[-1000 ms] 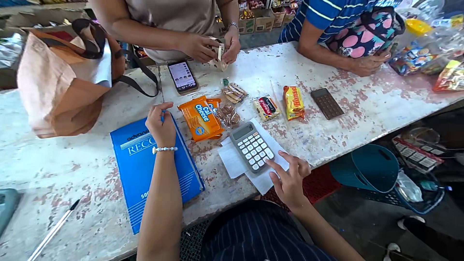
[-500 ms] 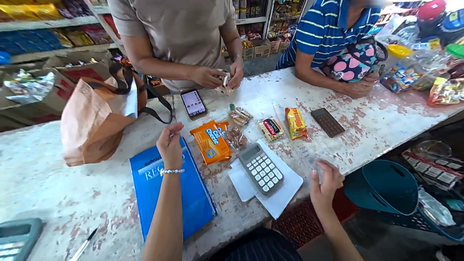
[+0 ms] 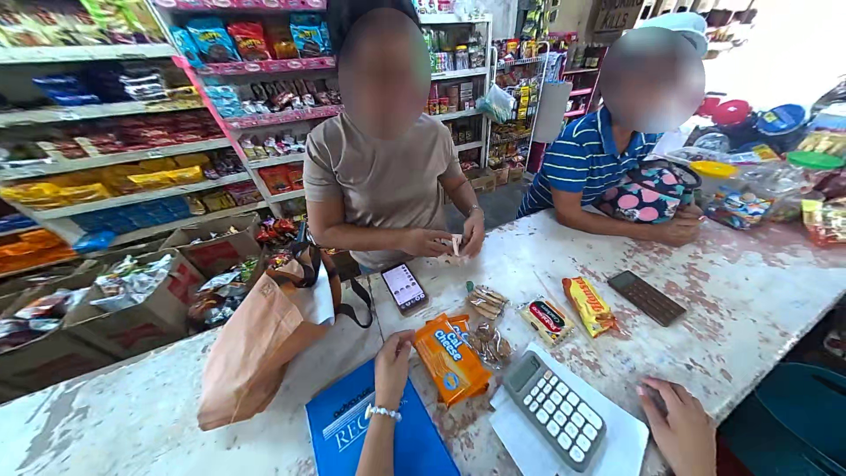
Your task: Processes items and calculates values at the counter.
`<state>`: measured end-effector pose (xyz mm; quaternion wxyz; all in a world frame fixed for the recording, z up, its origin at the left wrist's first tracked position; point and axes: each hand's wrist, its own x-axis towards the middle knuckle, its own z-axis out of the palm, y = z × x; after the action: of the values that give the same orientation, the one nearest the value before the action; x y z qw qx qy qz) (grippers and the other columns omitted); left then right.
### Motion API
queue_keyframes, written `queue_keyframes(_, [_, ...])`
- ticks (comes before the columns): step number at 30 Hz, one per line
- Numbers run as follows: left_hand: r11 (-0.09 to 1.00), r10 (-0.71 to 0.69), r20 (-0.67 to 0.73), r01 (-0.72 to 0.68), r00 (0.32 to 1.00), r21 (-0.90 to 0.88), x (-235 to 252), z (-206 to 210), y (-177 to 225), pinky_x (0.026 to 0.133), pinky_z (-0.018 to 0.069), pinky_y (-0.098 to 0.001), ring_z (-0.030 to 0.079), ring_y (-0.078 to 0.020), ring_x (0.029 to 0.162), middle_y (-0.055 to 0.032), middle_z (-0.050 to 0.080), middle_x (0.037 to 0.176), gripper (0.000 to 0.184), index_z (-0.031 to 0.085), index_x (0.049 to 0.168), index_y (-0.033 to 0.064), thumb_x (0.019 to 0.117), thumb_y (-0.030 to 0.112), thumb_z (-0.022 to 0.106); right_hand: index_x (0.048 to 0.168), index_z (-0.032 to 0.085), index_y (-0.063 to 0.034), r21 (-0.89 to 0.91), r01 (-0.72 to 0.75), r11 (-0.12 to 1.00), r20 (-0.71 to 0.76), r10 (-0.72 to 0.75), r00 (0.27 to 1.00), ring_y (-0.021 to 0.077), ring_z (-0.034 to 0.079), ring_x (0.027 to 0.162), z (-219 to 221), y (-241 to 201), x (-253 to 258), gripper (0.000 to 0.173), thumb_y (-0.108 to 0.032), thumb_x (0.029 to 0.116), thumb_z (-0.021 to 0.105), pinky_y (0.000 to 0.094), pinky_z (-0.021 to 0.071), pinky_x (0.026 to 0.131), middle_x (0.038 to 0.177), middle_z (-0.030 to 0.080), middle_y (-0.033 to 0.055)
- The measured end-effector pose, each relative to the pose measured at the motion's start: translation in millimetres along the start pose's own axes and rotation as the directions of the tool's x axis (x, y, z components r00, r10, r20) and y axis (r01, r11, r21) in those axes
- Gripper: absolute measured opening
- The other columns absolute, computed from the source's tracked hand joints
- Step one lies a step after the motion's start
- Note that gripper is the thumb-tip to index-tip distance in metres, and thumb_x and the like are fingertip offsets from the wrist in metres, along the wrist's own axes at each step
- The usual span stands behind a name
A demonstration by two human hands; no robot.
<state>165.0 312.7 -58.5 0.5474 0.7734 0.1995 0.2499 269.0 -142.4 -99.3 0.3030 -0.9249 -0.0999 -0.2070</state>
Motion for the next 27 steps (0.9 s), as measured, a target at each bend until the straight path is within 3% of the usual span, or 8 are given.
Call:
queue_keyframes(4, [0.998, 0.015, 0.036, -0.018, 0.999, 0.06, 0.1, -1.5, -0.2, 0.096, 0.0521, -0.0407, 0.067, -0.0273, 0.105, -0.0229, 0.07, 0.113, 0.026, 0.067, 0.118, -0.0094, 0.1009, -0.001, 0.049, 0.106, 0.074, 0.0048, -0.01, 0.015, 1.0, -0.014, -0.015, 1.0, 0.057, 0.06, 0.105, 4.2, 4.9, -0.3, 0.037, -0.025, 0.0954, 0.055, 0.0758, 0.0386, 0.09, 0.114, 0.066, 0.032])
queue_keyframes(11, [0.997, 0.028, 0.027, -0.03, 0.999, 0.069, -1.1, 1.4, -2.2, 0.096, 0.0522, -0.0402, 0.067, -0.0272, 0.104, -0.0226, 0.069, 0.112, 0.026, 0.068, 0.117, -0.0083, 0.1007, -0.001, 0.049, 0.104, 0.075, 0.0013, -0.026, 0.021, 0.999, -0.044, -0.022, 0.999, 0.0547, 0.061, 0.106, 8.3, 10.8, 2.0, 0.039, -0.029, 0.0951, 0.053, 0.0753, 0.0381, 0.091, 0.113, 0.067, 0.0291])
queue_keyframes(17, [0.991, 0.058, 0.075, -0.067, 0.995, 0.116, -4.4, 0.0, -5.8, 0.096, 0.051, -0.0424, 0.066, -0.0284, 0.106, -0.0252, 0.069, 0.115, 0.029, 0.064, 0.121, -0.0113, 0.1012, 0.002, 0.048, 0.111, 0.074, -0.0002, -0.051, -0.078, 0.996, 0.027, 0.079, 0.996, 0.0535, 0.061, 0.11, -4.7, -9.1, 1.2, 0.027, -0.021, 0.0953, 0.065, 0.0738, 0.0406, 0.095, 0.116, 0.068, 0.0282])
queue_keyframes(19, [0.992, 0.077, 0.069, -0.084, 0.995, 0.099, -3.6, 0.8, -7.5, 0.096, 0.0509, -0.0409, 0.066, -0.0276, 0.105, -0.0267, 0.068, 0.115, 0.03, 0.063, 0.121, -0.0131, 0.1005, 0.003, 0.048, 0.126, 0.068, 0.0014, -0.021, -0.187, 0.982, 0.106, 0.188, 0.976, 0.0512, 0.059, 0.118, -11.1, -19.4, 12.7, 0.042, -0.029, 0.0967, 0.067, 0.072, 0.0381, 0.1, 0.125, 0.065, 0.0279])
queue_keyframes(21, [0.991, 0.089, 0.063, -0.095, 0.994, 0.098, -3.0, 0.3, -10.5, 0.096, 0.0507, -0.04, 0.066, -0.0266, 0.104, -0.0273, 0.068, 0.115, 0.03, 0.063, 0.12, -0.0137, 0.1004, 0.003, 0.048, 0.142, 0.053, 0.0033, 0.054, -0.275, 0.96, 0.197, 0.26, 0.945, 0.0483, 0.055, 0.126, -16.8, -34.2, 33.2, 0.063, -0.038, 0.0967, 0.067, 0.0674, 0.0389, 0.105, 0.136, 0.058, 0.0291])
queue_keyframes(24, [0.988, 0.105, 0.064, -0.111, 0.992, 0.105, -3.4, 0.2, -11.1, 0.094, 0.0509, -0.0379, 0.066, -0.0247, 0.103, -0.0267, 0.068, 0.115, 0.029, 0.064, 0.119, -0.0131, 0.1003, 0.002, 0.047, 0.149, 0.044, 0.0047, 0.117, -0.277, 0.954, 0.201, 0.251, 0.947, 0.0538, 0.047, 0.132, -5.8, -58.6, 74.1, 0.081, -0.039, 0.0894, 0.076, 0.065, 0.0388, 0.108, 0.146, 0.046, 0.0356])
queue_keyframes(27, [0.991, 0.074, 0.06, -0.079, 0.995, 0.104, -4.4, -0.9, -8.4, 0.095, 0.0498, -0.0366, 0.065, -0.0231, 0.104, -0.0251, 0.068, 0.115, 0.029, 0.064, 0.121, -0.0115, 0.1012, 0.002, 0.047, 0.156, 0.037, -0.0051, 0.036, -0.293, 0.955, 0.268, 0.273, 0.924, 0.0544, 0.045, 0.134, 24.1, -65.4, 113.8, 0.091, -0.04, 0.0855, 0.082, 0.0652, 0.0397, 0.108, 0.151, 0.041, 0.0343])
